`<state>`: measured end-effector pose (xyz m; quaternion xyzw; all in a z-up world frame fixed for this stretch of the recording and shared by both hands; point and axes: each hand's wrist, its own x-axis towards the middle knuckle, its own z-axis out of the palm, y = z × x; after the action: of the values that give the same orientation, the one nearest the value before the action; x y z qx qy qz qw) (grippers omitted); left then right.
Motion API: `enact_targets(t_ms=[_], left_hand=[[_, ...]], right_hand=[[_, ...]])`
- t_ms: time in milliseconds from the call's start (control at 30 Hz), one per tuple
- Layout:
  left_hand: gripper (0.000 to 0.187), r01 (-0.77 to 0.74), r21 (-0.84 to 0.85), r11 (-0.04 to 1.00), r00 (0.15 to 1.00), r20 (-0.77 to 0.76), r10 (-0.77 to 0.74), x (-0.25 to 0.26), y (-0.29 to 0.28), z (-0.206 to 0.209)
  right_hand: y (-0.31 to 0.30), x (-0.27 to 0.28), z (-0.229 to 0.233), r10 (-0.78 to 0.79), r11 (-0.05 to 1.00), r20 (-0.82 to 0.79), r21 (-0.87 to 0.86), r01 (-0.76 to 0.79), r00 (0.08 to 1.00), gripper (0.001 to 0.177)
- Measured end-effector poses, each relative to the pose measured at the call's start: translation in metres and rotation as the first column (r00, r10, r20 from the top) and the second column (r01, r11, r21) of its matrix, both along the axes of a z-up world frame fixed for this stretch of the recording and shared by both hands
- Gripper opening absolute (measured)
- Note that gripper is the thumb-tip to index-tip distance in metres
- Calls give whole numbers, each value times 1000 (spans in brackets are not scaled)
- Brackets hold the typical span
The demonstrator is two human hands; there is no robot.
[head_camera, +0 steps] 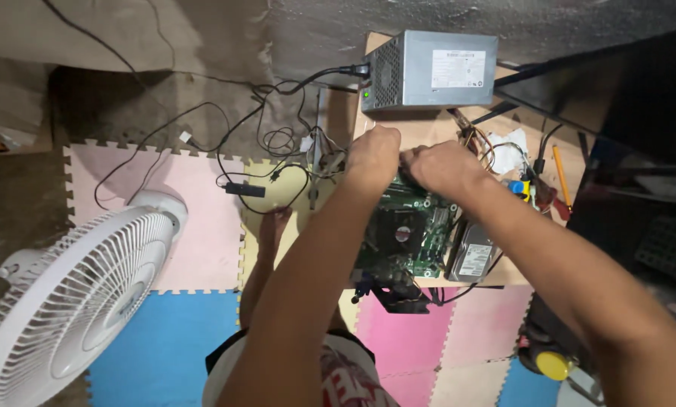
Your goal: Assembling and wiring various components including a motherboard, hard drive, and power supply unit.
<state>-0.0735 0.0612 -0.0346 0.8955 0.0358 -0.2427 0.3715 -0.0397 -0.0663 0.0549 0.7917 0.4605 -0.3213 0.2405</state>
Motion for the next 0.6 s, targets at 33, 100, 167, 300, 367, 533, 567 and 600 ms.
enact_targets(t_ms=[33,100,167,300,367,533,567,600], left_hand=[[21,-5,-3,1000,1000,-5,5,-1,0,-1],[20,-14,6,1000,1000,-3,14,2,-2,-3],[22,-28,-18,999,999,-47,27,4,2,11],[37,-45,-26,999,989,-145,41,7,7,24],[29,-43,3,999,990,-136,43,13,0,11],[21,-61,70,996,994,-90,67,11,-23,-18],[21,-64,97,993,987,-141,77,17,-30,-32],[22,-66,124,990,978,-191,89,24,-36,-45]], right_hand=[[4,-3,-5,5,1000,-5,-3,-5,1000,27],[10,-6,-12,-37,997,17,-65,38,999,26],[6,-5,-21,-36,998,16,-52,36,999,23],[-1,-4,-33,-85,996,-31,-23,85,996,22],[-7,3,-31,-54,998,-41,-14,53,998,23],[-7,26,49,-18,996,-17,87,19,1000,25],[-15,29,56,-82,980,-11,179,83,997,25],[-23,33,65,-145,952,-10,272,142,989,25]])
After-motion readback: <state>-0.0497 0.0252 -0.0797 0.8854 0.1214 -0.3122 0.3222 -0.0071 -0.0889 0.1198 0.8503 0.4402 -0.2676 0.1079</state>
